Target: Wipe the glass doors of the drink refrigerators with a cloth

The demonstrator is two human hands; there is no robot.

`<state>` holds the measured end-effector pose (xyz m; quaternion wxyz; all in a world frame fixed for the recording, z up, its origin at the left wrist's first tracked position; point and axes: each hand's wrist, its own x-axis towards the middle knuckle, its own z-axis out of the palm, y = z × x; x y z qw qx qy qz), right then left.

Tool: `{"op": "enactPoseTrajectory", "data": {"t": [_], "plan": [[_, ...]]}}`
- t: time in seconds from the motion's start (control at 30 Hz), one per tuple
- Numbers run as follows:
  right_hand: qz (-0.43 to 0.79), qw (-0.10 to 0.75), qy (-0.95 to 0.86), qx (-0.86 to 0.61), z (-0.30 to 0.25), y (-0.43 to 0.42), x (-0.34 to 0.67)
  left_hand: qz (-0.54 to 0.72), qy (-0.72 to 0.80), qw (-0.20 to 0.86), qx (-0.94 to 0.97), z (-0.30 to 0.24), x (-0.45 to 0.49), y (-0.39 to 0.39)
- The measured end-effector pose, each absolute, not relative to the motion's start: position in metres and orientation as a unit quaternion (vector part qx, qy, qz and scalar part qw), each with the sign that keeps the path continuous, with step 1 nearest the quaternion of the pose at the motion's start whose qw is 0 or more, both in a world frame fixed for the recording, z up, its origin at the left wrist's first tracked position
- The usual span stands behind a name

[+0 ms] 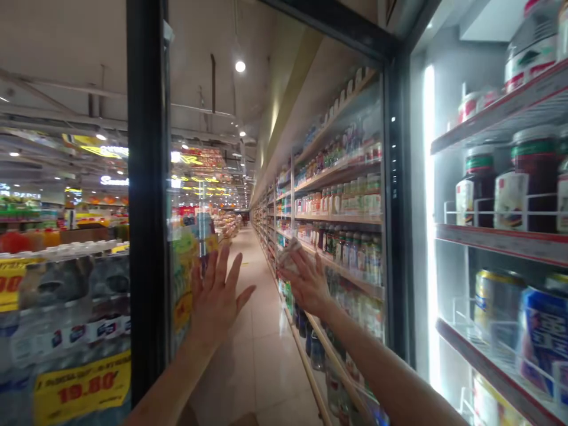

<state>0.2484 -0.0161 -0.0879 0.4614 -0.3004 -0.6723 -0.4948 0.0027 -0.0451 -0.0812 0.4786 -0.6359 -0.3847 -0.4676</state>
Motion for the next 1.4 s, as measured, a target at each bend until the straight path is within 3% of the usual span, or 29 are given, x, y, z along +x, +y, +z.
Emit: {"op": "enactPoseTrajectory", "data": {"t": [0.03,0.17,0.23,0.43,0.6,0.77,0.97,1.13,1.3,1.4], "plan": [[-0.495,0.469,-0.665,-0.304,-0.088,-0.015,0.253,-0.468,-0.385,0.479,-0.635,-0.081,0.003,-0.045],[-0.41,0.659,-0.454,-0.439,-0.074,-0.002,0.289,-0.467,-0.387,0.477,-0.636,-0.082,0.004,-0.046],[-0.38,0.703,-0.385,-0.461,-0.073,0.002,0.297,-0.466,-0.389,0.478,-0.635,-0.082,0.004,-0.046],[-0.448,0.545,-0.59,-0.393,-0.091,-0.008,0.286,-0.462,-0.389,0.491,-0.628,-0.083,0.003,-0.044],[-0.403,0.66,-0.462,-0.434,-0.08,-0.007,0.249,-0.455,-0.395,0.494,-0.626,-0.083,0.001,-0.041],[-0.476,0.498,-0.656,-0.309,-0.082,-0.014,0.219,-0.447,-0.404,0.497,-0.624,-0.083,0.001,-0.041],[-0.431,0.619,-0.513,-0.409,-0.073,-0.011,0.235,-0.444,-0.409,0.492,-0.627,-0.084,0.003,-0.044],[-0.443,0.516,-0.667,-0.304,-0.085,-0.023,0.206,-0.47,-0.387,0.48,-0.631,-0.084,0.001,-0.046],[-0.331,0.536,-0.726,-0.276,-0.075,-0.037,0.19,-0.56,-0.276,0.41,-0.665,-0.071,0.024,-0.053],[-0.248,0.561,-0.744,-0.264,-0.068,-0.04,0.197,-0.551,-0.221,0.364,-0.717,-0.064,0.061,-0.051]]}}
